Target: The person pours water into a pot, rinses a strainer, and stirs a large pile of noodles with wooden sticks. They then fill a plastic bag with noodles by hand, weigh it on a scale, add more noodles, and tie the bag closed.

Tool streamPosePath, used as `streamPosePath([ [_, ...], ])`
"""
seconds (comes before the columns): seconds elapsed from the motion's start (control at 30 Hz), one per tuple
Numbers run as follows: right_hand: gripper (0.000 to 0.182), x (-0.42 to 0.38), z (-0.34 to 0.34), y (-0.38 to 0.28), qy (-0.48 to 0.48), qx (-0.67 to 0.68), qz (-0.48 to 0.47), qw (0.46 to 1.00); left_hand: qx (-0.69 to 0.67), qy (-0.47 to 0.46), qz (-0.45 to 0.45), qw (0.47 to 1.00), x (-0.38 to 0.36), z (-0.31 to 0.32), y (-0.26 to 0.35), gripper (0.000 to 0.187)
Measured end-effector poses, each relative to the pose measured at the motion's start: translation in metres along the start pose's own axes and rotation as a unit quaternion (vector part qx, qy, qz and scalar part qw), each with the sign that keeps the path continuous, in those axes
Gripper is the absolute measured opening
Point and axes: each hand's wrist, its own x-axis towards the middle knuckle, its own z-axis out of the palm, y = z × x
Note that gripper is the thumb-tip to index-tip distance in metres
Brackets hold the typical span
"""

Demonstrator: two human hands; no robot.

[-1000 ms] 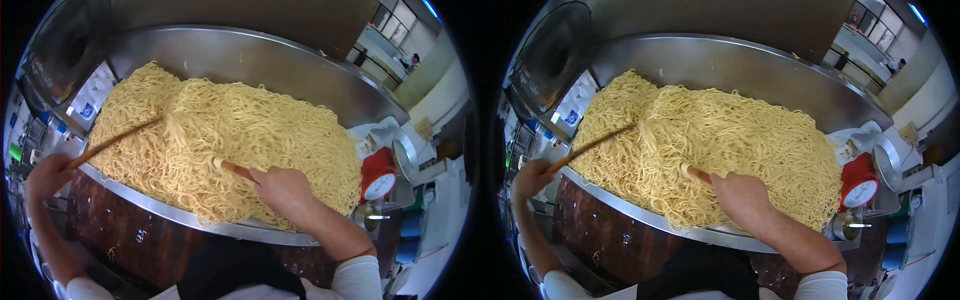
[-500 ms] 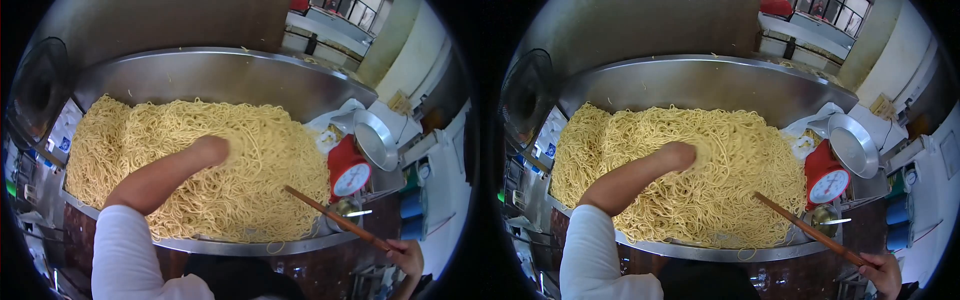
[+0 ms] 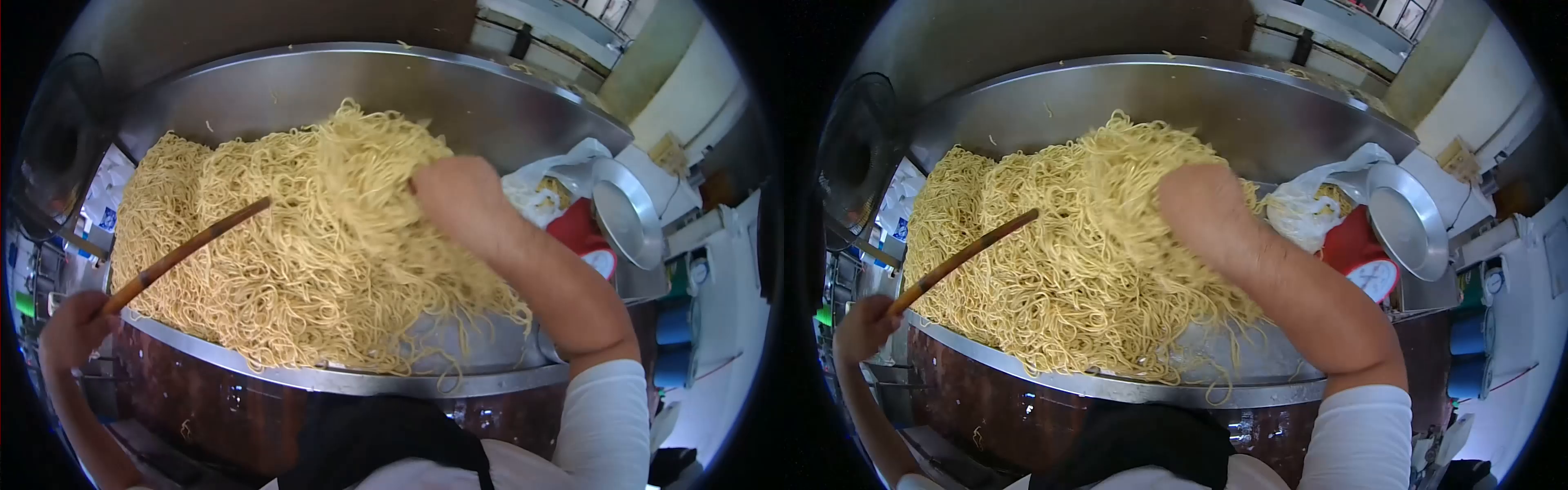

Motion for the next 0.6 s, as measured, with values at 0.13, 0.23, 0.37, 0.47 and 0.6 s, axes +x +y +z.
streamPosePath([
  [0.13,0.02,-0.134,-0.089,0.005,-0.075,-0.034,0.023,0.996,0.225,-0.03,0.155,0.962,0.069,0.058,0.098,0.028],
  [0.23,0.028,-0.246,-0.136,0.068,0.01,0.105,0.14,0.984,0.268,-0.064,0.21,0.938,0.105,0.143,0.182,0.027],
  [0.37,0.036,-0.367,-0.145,0.141,-0.062,0.299,0.34,0.889,0.272,-0.091,0.276,0.918,0.083,0.164,0.209,0.028],
  [0.47,0.031,-0.346,-0.062,0.166,-0.132,0.231,0.274,0.924,0.267,-0.107,0.278,0.917,0.055,0.174,0.195,0.027],
  [0.6,0.03,-0.177,0.051,0.159,-0.069,0.181,0.123,0.973,0.229,-0.123,0.294,0.92,0.024,0.198,0.185,0.027],
])
